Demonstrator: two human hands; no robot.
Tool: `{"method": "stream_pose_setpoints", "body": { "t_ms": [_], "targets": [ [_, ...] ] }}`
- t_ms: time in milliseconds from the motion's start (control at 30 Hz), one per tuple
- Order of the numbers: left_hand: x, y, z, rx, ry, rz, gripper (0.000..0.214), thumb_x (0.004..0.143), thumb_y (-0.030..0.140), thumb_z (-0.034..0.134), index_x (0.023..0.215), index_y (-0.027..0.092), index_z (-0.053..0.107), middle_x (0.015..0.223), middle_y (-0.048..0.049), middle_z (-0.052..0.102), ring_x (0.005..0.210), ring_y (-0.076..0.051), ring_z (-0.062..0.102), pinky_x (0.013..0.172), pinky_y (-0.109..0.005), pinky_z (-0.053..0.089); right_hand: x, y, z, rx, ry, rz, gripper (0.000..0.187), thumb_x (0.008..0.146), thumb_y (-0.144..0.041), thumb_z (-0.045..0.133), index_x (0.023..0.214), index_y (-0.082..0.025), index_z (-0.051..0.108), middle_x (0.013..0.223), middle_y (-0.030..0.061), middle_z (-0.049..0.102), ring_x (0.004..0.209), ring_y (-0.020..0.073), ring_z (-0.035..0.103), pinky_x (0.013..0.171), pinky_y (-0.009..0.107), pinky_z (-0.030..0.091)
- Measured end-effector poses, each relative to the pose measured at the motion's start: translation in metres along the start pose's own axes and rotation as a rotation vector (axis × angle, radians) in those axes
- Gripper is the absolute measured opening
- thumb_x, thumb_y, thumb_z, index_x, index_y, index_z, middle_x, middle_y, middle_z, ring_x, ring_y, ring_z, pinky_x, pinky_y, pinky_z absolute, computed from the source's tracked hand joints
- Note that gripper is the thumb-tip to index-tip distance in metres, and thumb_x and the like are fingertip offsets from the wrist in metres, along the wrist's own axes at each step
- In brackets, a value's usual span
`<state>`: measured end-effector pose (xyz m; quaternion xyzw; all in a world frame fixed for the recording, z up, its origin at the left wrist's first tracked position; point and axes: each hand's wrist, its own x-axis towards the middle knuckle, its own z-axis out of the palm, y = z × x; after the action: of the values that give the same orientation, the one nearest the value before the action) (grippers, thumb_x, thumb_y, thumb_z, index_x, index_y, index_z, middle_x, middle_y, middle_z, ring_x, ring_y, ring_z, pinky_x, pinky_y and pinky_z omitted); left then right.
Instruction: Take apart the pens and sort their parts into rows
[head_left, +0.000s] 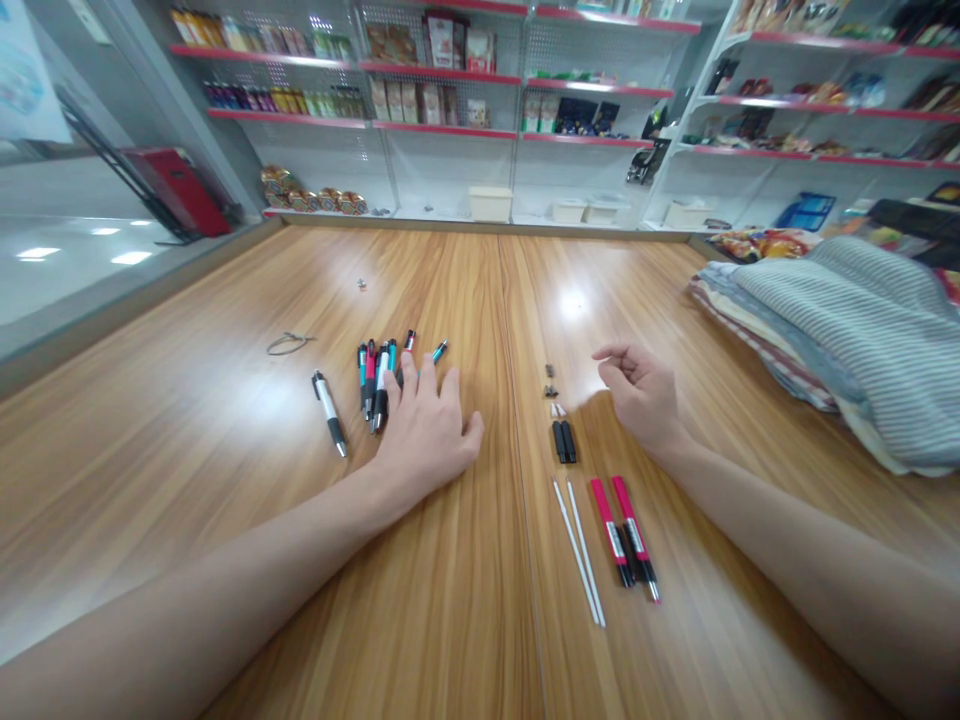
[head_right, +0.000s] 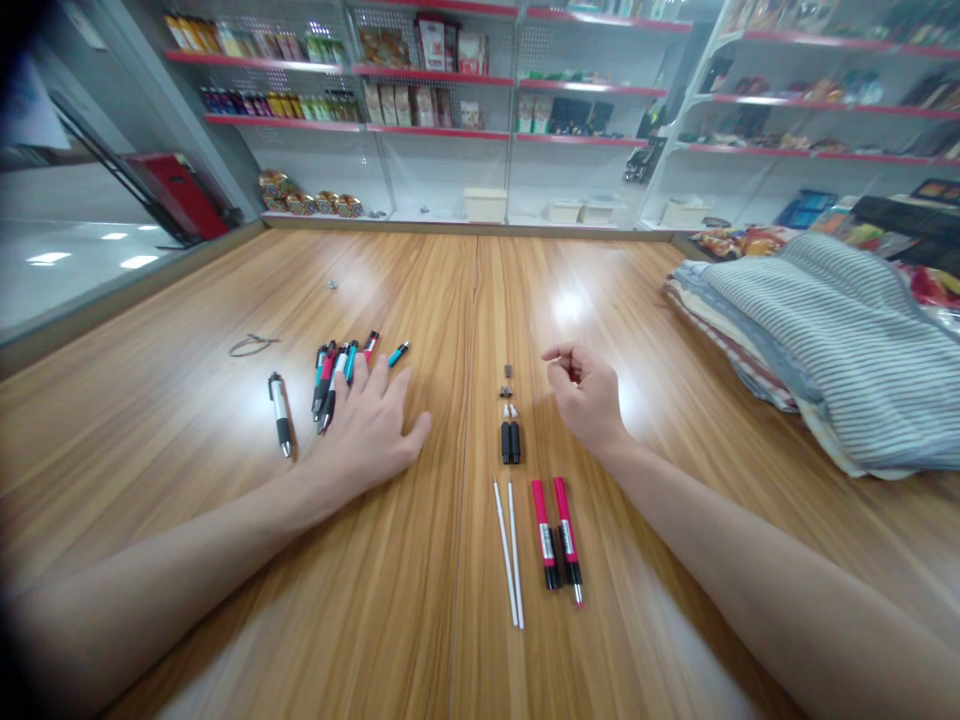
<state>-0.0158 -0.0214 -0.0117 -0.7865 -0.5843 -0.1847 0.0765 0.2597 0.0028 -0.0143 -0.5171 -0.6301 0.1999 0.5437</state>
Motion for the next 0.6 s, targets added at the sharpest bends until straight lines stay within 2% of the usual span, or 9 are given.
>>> {"method": "stream_pose_setpoints", "body": {
  "t_ms": [67, 200, 367, 500, 600],
  "targets": [
    [-0.002, 0.002, 0.003, 0.052, -0.059, -0.011, 0.059, 0.087, 0.044, 0.048, 0.131, 0.005, 0.051, 0.144, -0.0273, 0.041, 0.140, -0.047, 0.026, 0.110, -0.069, 0.014, -0.001, 0.000, 0.000, -0.022, -0.021, 0.000, 0.012, 0.085, -0.019, 0.055, 0.091, -0.016, 0.065, 0.062, -0.0031, 0.049, 0.054, 0.0091, 0.042, 0.049, 0.024, 0.030],
    [0.000, 0.002, 0.004, 0.053, -0.070, 0.011, 0.057, 0.089, 0.046, 0.045, 0.128, 0.006, 0.055, 0.143, -0.0258, 0.044, 0.136, -0.042, 0.035, 0.110, -0.068, 0.017, -0.003, 0.000, -0.001, -0.052, -0.049, -0.004, 0.012, 0.086, -0.020, 0.055, 0.089, -0.016, 0.065, 0.063, -0.0025, 0.050, 0.053, 0.0090, 0.042, 0.049, 0.023, 0.030],
    [-0.002, 0.004, -0.002, -0.058, -0.083, 0.095, 0.038, 0.088, 0.036, 0.048, 0.111, 0.010, 0.065, 0.143, -0.0201, 0.048, 0.127, -0.036, 0.045, 0.108, -0.060, 0.032, -0.008, 0.000, -0.007, -0.120, -0.089, -0.028, 0.012, 0.086, -0.021, 0.055, 0.089, -0.017, 0.066, 0.069, 0.0000, 0.058, 0.058, 0.0106, 0.050, 0.052, 0.024, 0.035],
    [-0.008, 0.008, -0.003, -0.144, -0.065, 0.170, 0.036, 0.088, 0.029, 0.049, 0.114, 0.012, 0.065, 0.141, -0.0165, 0.051, 0.128, -0.033, 0.045, 0.109, -0.058, 0.034, -0.012, 0.001, -0.013, -0.166, -0.103, -0.070, 0.012, 0.086, -0.020, 0.055, 0.089, -0.017, 0.067, 0.077, 0.0025, 0.065, 0.067, 0.0131, 0.057, 0.061, 0.026, 0.043],
    [-0.010, 0.009, -0.003, -0.217, -0.062, 0.225, 0.033, 0.088, 0.024, 0.049, 0.114, 0.013, 0.065, 0.138, -0.0138, 0.055, 0.127, -0.032, 0.046, 0.109, -0.058, 0.035, -0.014, -0.001, -0.014, -0.187, -0.117, -0.090, 0.012, 0.086, -0.020, 0.055, 0.089, -0.017, 0.067, 0.076, 0.0023, 0.064, 0.068, 0.0139, 0.059, 0.065, 0.027, 0.045]
  ]
}}
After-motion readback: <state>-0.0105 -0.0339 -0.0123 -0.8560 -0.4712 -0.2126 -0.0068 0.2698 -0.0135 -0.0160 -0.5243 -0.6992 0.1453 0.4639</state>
